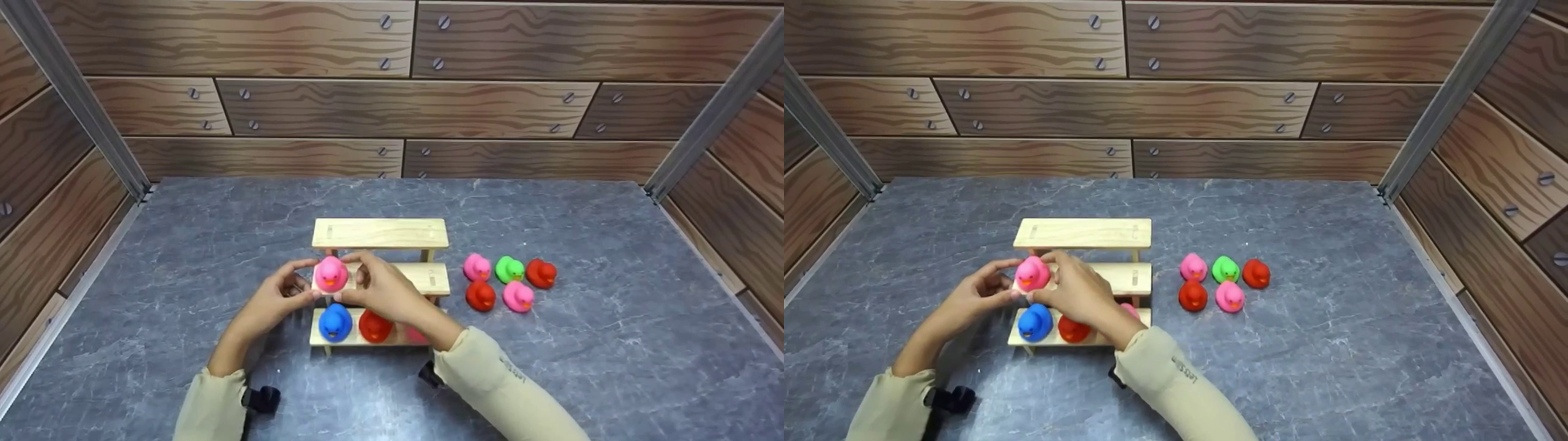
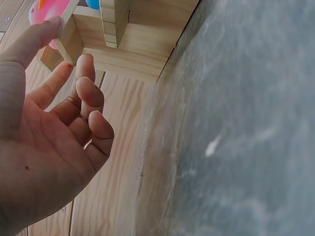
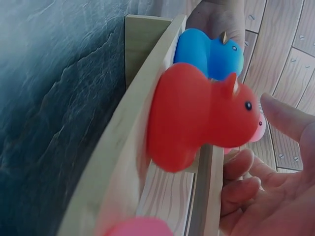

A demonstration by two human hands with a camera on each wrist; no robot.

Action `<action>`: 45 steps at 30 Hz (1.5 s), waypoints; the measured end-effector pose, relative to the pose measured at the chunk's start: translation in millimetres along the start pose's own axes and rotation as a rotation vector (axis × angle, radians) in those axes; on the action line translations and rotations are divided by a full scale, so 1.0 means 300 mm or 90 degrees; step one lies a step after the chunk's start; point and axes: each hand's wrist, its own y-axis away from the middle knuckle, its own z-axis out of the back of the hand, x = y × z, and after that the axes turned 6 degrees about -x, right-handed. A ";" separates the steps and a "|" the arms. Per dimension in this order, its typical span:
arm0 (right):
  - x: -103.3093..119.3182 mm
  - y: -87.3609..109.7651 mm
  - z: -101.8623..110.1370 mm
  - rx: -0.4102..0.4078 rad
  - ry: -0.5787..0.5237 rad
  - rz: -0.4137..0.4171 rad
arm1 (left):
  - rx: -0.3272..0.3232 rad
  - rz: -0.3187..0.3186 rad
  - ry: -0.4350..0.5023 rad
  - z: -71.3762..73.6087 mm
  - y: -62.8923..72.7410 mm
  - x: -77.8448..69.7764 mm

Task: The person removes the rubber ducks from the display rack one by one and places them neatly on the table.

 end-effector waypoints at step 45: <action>0.013 -0.003 0.016 -0.001 -0.040 0.046 | 0.005 -0.012 0.019 0.001 0.000 0.007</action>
